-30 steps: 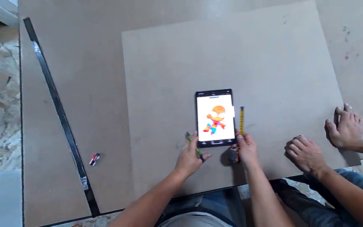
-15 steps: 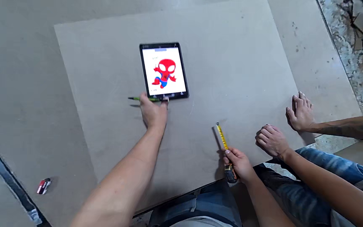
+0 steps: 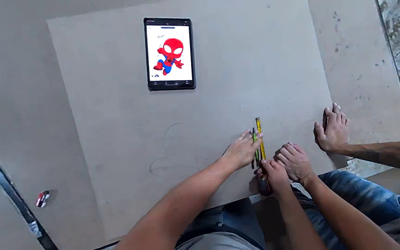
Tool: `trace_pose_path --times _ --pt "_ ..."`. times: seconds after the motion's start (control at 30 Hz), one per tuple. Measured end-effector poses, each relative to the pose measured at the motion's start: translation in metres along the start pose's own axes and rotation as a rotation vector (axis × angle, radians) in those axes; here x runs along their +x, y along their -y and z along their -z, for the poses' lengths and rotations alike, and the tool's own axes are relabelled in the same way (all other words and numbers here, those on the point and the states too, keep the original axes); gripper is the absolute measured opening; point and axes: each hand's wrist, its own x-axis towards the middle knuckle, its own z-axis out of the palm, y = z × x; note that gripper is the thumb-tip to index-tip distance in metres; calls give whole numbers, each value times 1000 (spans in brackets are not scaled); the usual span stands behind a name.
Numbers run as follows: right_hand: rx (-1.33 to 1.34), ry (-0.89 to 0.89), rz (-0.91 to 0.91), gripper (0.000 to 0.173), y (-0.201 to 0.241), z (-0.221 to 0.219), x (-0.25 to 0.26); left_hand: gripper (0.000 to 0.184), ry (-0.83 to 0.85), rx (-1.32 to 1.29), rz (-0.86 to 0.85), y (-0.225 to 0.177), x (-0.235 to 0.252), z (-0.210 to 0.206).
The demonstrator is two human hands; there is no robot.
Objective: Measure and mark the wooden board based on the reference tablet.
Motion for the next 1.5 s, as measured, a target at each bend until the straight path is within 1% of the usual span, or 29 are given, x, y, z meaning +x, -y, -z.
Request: trace_pose_path --times 0.03,0.07,0.13,0.17,0.27,0.33,0.37,0.43,0.47,0.5,0.53,0.57,0.6,0.63,0.67,0.7,0.77,0.8,0.83,0.93,1.0,1.13,1.33,1.5 --pt "20 -45 -153 38 24 -5 -26 47 2 31 29 3 14 3" --pt "12 -70 -268 37 33 -5 -48 48 9 50 58 4 26 8" --pt "-15 -93 -423 36 27 5 -86 47 37 61 102 4 41 14" --pt "-26 -99 -467 36 25 13 -101 47 46 59 114 4 45 16" --pt "-2 -146 -487 31 22 28 -122 47 57 60 131 5 52 18" --pt "-2 -151 -434 29 22 34 -117 50 51 41 136 7 58 18" --pt "-14 -143 -415 30 22 36 -112 54 57 31 138 8 61 19" --pt "-30 -148 -457 29 27 33 -114 60 116 17 151 5 58 20" --pt "-32 -154 -452 29 34 30 -114 60 131 18 150 4 57 20" --pt "-37 -169 -417 30 45 24 -115 58 130 25 149 5 58 20" --pt "-77 -184 -378 29 67 16 -115 56 126 32 146 6 59 20" --pt "-156 -186 -415 26 111 4 -110 56 120 42 143 7 61 19" --pt "-235 -129 -631 26 173 -7 -98 55 116 52 142 7 61 18" --pt "-274 -86 -742 27 207 -12 -86 55 119 58 142 7 61 18" --pt "-263 -45 -729 29 204 -6 -80 54 123 63 143 6 61 18" --pt "-199 -73 -657 28 171 3 -84 53 123 67 143 6 61 18" --pt "-72 -237 -412 27 52 21 -101 54 104 61 140 6 62 17" --pt "-44 -271 -379 28 13 29 -102 54 104 62 142 5 62 17" --pt "-40 -287 -387 29 -4 33 -101 54 108 64 144 5 63 18" --pt "-57 -297 -452 28 -4 41 -95 56 132 70 167 1 66 20" --pt "-60 -279 -461 26 -1 46 -93 58 144 68 179 -2 68 22" --pt "-16 -269 -410 25 -5 51 -93 54 181 99 155 -11 74 23" --pt "-63 -258 -387 31 -6 53 -92 51 223 55 88 -40 64 2" --pt "-92 -256 -350 31 -9 60 -90 52 217 62 73 -37 64 3"
